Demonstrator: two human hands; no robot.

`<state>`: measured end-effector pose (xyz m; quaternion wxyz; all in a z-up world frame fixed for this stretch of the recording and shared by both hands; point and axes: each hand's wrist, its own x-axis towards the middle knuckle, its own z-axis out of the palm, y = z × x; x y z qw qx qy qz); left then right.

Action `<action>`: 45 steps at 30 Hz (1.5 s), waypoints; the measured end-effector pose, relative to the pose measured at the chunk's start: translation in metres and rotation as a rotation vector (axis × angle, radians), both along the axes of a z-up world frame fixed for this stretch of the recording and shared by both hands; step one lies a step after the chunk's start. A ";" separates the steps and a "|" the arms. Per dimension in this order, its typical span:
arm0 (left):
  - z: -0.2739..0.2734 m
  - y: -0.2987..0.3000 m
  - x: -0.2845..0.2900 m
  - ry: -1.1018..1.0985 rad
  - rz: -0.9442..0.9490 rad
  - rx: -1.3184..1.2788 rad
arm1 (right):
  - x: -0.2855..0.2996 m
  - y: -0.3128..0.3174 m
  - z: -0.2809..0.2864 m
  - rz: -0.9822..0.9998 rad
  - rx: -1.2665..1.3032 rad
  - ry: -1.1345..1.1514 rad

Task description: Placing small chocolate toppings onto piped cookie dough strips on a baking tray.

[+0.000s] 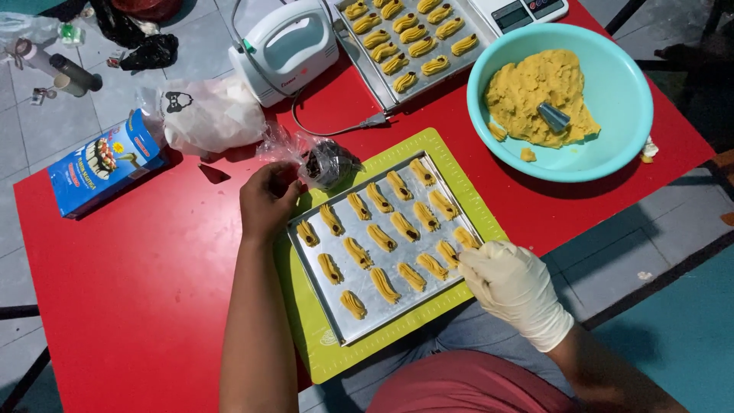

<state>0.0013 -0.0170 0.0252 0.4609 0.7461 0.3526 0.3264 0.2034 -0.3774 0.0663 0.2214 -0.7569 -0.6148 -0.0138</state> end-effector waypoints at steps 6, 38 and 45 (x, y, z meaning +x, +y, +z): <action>0.000 0.000 0.001 -0.016 0.004 -0.007 | -0.021 0.009 0.016 -0.016 0.087 0.061; -0.034 0.019 -0.005 0.150 0.017 0.170 | 0.007 0.330 0.014 0.248 -0.514 -0.153; -0.041 0.021 -0.006 0.156 0.020 0.164 | -0.011 0.355 -0.015 0.234 -0.463 -0.387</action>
